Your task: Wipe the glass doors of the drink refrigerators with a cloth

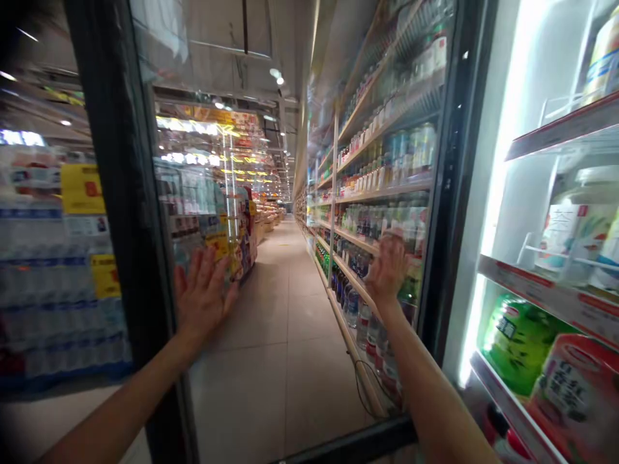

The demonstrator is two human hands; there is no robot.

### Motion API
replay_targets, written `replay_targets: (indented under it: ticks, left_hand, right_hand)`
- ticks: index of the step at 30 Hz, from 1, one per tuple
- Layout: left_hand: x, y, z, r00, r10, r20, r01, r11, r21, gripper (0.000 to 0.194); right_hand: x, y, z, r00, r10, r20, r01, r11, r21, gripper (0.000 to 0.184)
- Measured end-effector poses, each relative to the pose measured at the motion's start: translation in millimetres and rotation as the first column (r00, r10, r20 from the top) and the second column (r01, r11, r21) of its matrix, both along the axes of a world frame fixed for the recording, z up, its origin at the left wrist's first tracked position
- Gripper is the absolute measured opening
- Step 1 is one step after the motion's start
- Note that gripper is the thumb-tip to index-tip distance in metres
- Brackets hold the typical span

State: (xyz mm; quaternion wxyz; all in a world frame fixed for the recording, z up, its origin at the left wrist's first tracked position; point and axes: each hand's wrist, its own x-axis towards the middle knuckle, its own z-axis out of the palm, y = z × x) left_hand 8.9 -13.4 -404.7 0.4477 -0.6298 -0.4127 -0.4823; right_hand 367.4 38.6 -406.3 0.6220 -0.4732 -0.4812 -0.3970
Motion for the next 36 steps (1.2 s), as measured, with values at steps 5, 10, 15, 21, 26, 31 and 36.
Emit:
replay_targets:
  ticks: [5,10,15,21,26,31,36]
  left_hand:
    - [-1,1,-1.0,1.000,-0.011,-0.002,0.011,1.000,0.003,0.065]
    - [-1,0,-0.5,1.000,-0.006,-0.007,0.006,1.000,0.014,0.065]
    - [-1,-2,0.6,1.000,-0.005,0.000,0.005,1.000,-0.009,0.062]
    - [-2,-1,-0.5,1.000,-0.016,0.015,0.017,1.000,-0.019,0.060]
    - [-2,-2,0.5,1.000,-0.010,0.001,0.010,1.000,-0.006,0.060]
    - [-1,-2,0.1,1.000,-0.011,0.005,0.011,1.000,-0.006,0.059]
    - [-2,1,-0.8,0.999,-0.031,0.018,0.031,1.000,-0.001,0.059]
  right_hand:
    - [-13,1,11.0,0.993,0.011,-0.114,-0.007,0.999,0.039,0.051]
    - [-62,-8,-3.3,0.871,0.081,0.485,-0.063,0.997,-0.052,0.048]
    - [-38,1,20.8,0.995,0.043,-0.095,-0.035,0.996,0.078,0.050]
    - [-80,-8,14.9,0.962,0.082,0.259,-0.079,0.997,-0.022,0.051]
    - [-59,-7,10.0,0.940,0.056,0.336,-0.050,0.998,-0.027,0.050]
    - [-40,-3,34.0,0.983,0.027,-0.181,-0.017,0.998,0.054,0.051]
    - [-88,-12,16.6,0.913,0.099,0.397,-0.081,0.995,-0.063,0.050]
